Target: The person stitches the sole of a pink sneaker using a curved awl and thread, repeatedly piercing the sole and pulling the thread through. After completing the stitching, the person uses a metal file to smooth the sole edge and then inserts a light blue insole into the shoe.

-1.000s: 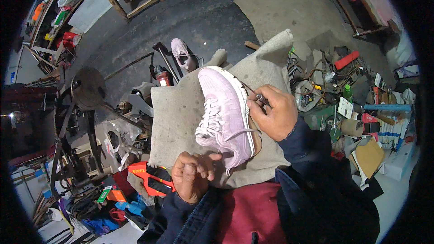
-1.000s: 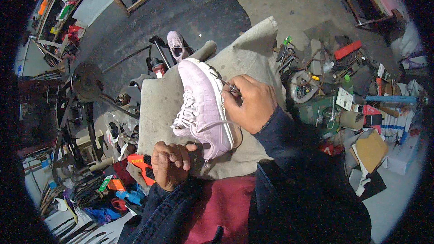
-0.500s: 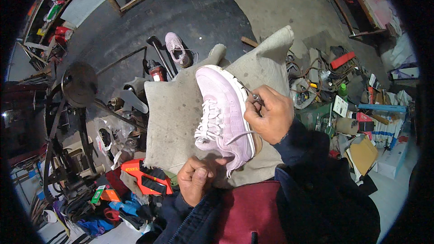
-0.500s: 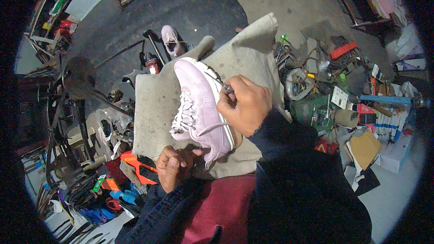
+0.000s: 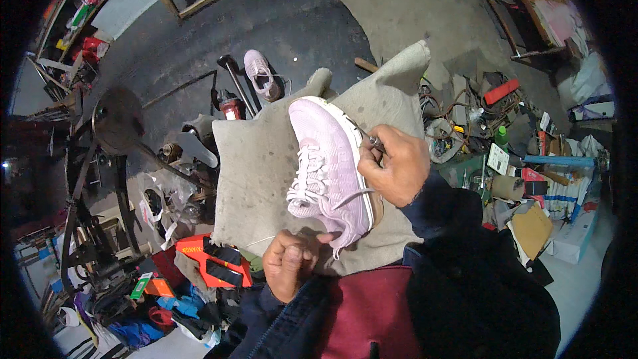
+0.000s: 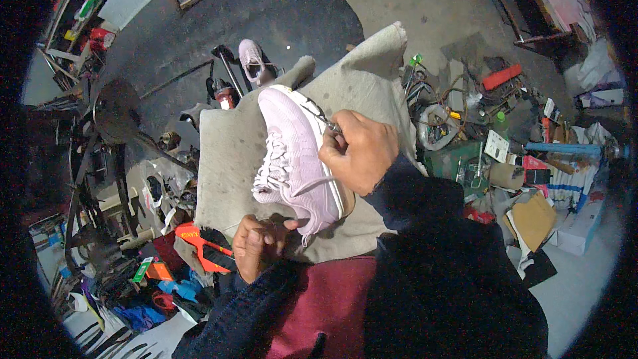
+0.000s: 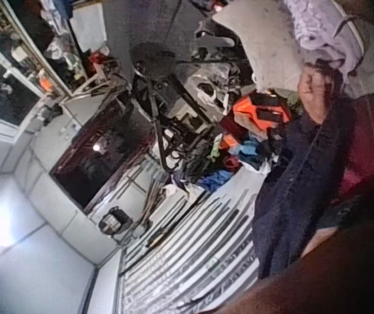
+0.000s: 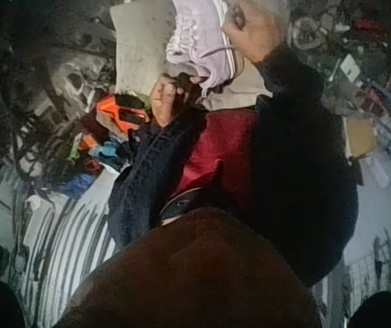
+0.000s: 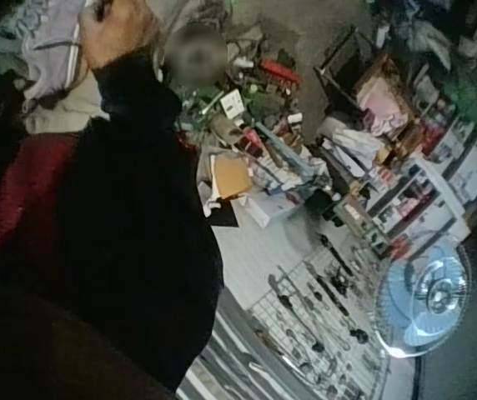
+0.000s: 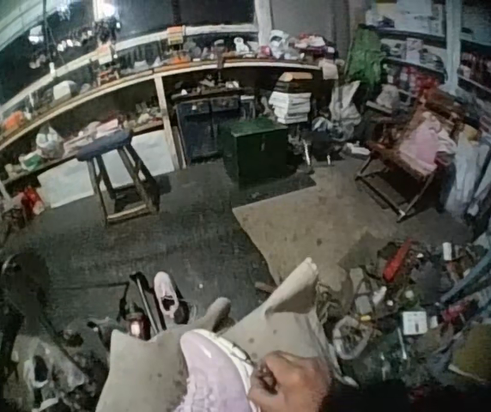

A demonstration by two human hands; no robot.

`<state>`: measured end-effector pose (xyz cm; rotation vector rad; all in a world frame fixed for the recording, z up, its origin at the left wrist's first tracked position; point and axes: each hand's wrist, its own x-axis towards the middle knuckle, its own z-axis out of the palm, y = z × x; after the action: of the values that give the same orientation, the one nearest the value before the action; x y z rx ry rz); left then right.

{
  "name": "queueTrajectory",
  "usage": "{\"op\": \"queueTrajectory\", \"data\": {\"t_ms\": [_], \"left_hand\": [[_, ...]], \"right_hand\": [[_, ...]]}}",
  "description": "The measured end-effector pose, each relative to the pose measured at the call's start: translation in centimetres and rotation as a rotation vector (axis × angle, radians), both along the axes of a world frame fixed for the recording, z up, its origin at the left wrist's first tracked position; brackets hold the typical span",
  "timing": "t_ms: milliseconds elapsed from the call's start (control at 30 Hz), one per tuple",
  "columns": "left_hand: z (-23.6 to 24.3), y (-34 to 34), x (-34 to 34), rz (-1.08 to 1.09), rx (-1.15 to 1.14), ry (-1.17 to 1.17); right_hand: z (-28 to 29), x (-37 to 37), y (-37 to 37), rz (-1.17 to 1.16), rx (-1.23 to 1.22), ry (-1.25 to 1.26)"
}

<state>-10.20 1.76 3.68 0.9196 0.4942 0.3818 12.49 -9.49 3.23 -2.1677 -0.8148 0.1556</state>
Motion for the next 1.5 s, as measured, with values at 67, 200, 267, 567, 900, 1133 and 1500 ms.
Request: {"op": "queueTrajectory", "data": {"t_ms": [67,200,267,567,900,1133,1500], "left_hand": [[-0.2,0.5,-0.1,0.018,-0.076,-0.075],[-0.4,2.1,-1.1,0.001,-0.015,-0.112],[0.1,3.4,-2.1,0.028,0.145,-0.025],[6.1,8.5,-1.4,0.172,0.819,0.393],[8.5,2.9,15.1,-0.517,1.796,0.149],[5.5,0.9,18.0,-0.535,1.935,0.131],[3.6,2.8,17.9,-0.571,1.815,0.172]], "right_hand": [[0.1,0.1,-0.2,-0.001,0.023,0.03],[0.0,0.0,-0.4,-0.029,0.102,0.066],[-0.2,-0.1,-0.9,-0.065,0.156,0.127],[-5.6,2.9,-8.5,-0.3,0.518,0.501],[-17.8,-0.5,-20.1,-0.698,0.129,0.492],[-24.0,-9.0,-27.0,-0.856,-0.128,0.387],[-24.3,-8.1,-32.9,-0.926,-0.25,0.29]]}}
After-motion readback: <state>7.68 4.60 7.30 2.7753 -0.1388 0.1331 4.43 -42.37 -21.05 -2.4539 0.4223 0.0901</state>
